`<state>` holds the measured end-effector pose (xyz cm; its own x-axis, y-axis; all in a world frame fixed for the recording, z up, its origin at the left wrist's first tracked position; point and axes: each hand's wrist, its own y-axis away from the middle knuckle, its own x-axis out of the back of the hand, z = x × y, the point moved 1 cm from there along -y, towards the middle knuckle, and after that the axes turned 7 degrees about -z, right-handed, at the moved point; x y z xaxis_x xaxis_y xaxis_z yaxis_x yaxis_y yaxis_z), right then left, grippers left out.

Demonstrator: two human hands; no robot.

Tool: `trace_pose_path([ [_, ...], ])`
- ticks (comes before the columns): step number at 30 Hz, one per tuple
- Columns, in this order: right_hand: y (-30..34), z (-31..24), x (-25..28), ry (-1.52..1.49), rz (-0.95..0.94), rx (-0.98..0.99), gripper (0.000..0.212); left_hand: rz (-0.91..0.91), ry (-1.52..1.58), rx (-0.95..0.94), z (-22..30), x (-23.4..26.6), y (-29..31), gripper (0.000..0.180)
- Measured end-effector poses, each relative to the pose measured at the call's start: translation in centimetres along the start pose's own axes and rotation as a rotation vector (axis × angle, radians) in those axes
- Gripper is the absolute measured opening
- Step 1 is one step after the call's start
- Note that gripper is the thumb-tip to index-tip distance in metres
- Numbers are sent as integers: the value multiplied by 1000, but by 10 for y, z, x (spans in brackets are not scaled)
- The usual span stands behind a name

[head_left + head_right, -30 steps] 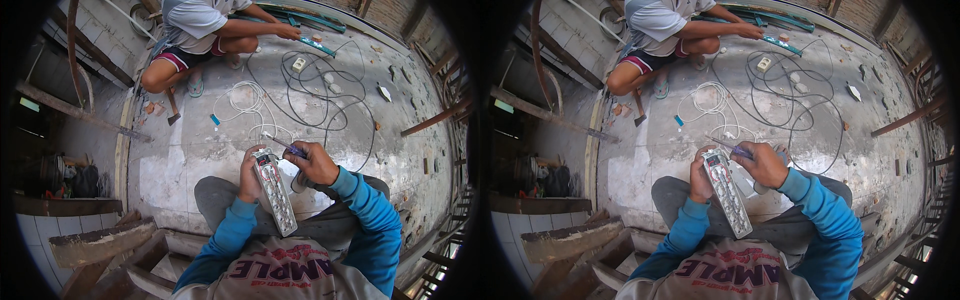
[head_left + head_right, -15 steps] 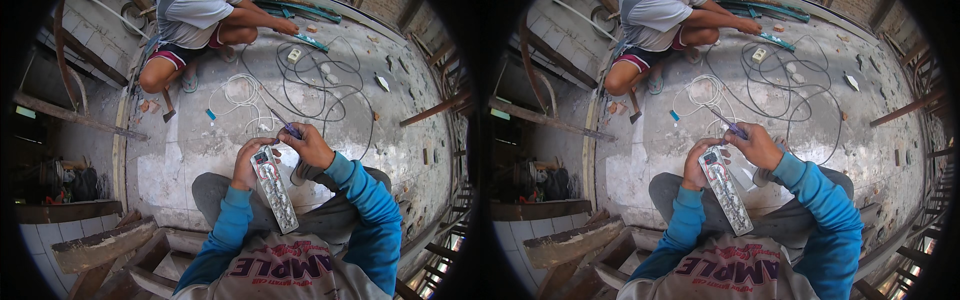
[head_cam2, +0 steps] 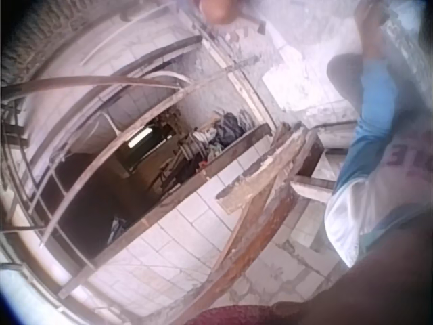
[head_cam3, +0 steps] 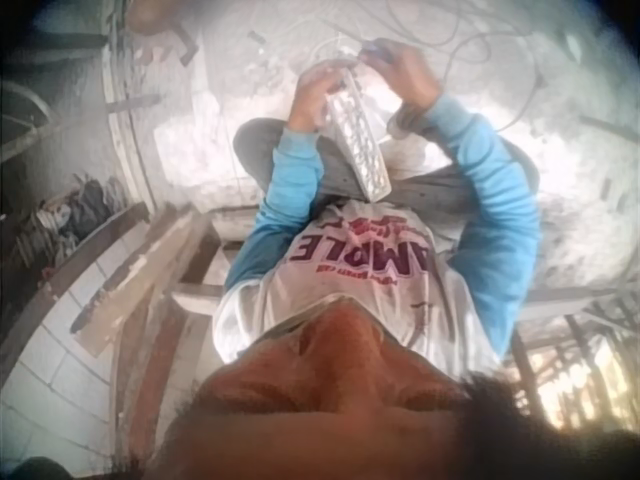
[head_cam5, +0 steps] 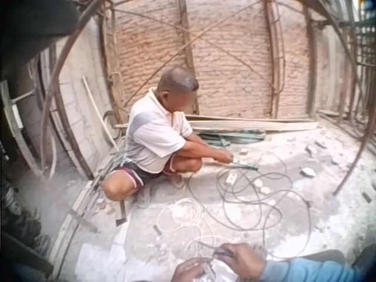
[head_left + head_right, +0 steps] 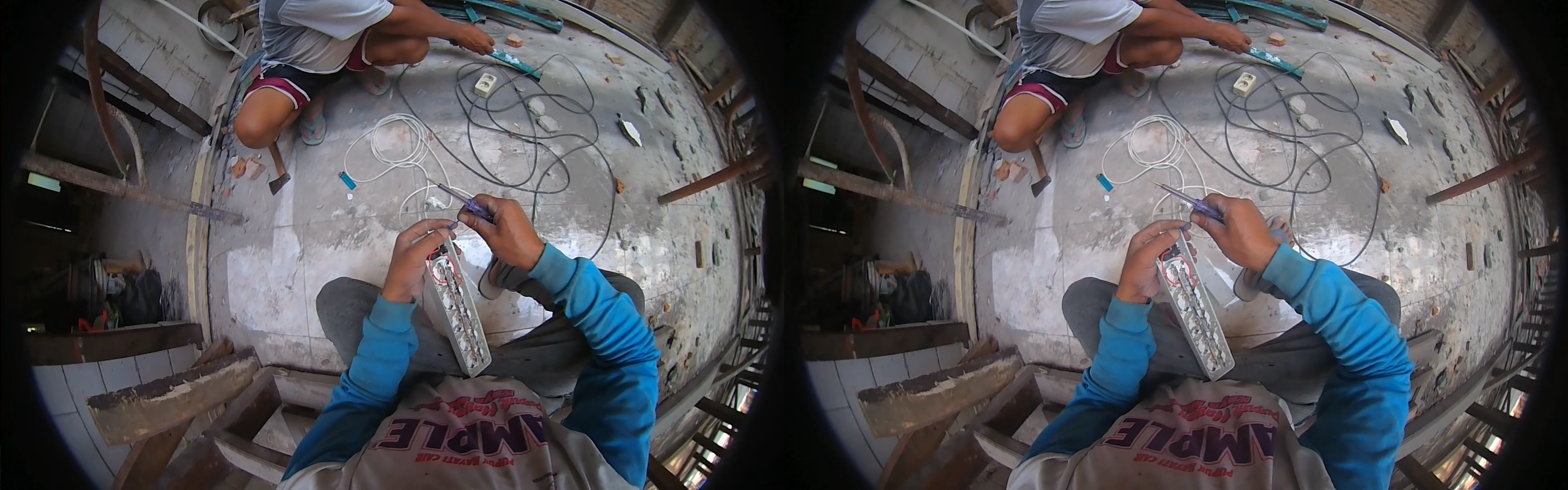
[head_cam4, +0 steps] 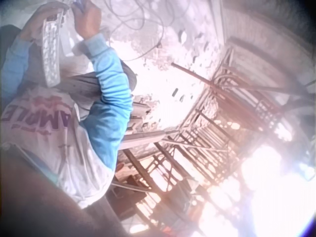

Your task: The person disassembles an electrical power strip, uses a screwdriver to manipulate internal wiring and components, and works on reassembling the unit while sitting on the floor.

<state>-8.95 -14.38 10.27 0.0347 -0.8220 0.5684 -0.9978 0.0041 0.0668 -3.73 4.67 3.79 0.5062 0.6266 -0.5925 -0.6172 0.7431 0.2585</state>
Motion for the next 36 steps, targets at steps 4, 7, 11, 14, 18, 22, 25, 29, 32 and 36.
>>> trace_pose_path([
  [4, 0, 4, -3, 9, 5, 29, 22, 30, 31, -23, 0, 0, 0, 30],
  [7, -1, 3, -5, 7, -2, 43, 23, 30, 26, -22, 1, 2, 0, 31],
  [11, -1, 0, -2, -2, -18, 5, 23, 13, 31, -23, 4, 1, 2, 33],
  [14, -2, -3, -2, -11, -22, 7, 24, 2, 72, -16, 3, 2, 3, 34],
  [18, -2, -5, -3, -13, -12, 29, 25, -20, 64, -23, 3, 6, 2, 35],
  [22, -2, -2, -5, -50, -13, 41, 26, -21, 25, -7, 4, 4, 2, 36],
  [25, -2, -6, -2, -141, -75, -29, 29, -77, 90, 2, 6, 7, 4, 35],
  [29, -5, 0, -5, -183, -128, -49, 35, -92, 70, 56, 9, 12, 3, 29],
  [32, -11, 12, -10, -238, -173, -54, 40, -81, 40, 53, 7, 17, 2, 24],
  [36, -29, 23, -15, -309, -245, -156, 43, -28, 20, 21, 4, 28, 4, 20],
])
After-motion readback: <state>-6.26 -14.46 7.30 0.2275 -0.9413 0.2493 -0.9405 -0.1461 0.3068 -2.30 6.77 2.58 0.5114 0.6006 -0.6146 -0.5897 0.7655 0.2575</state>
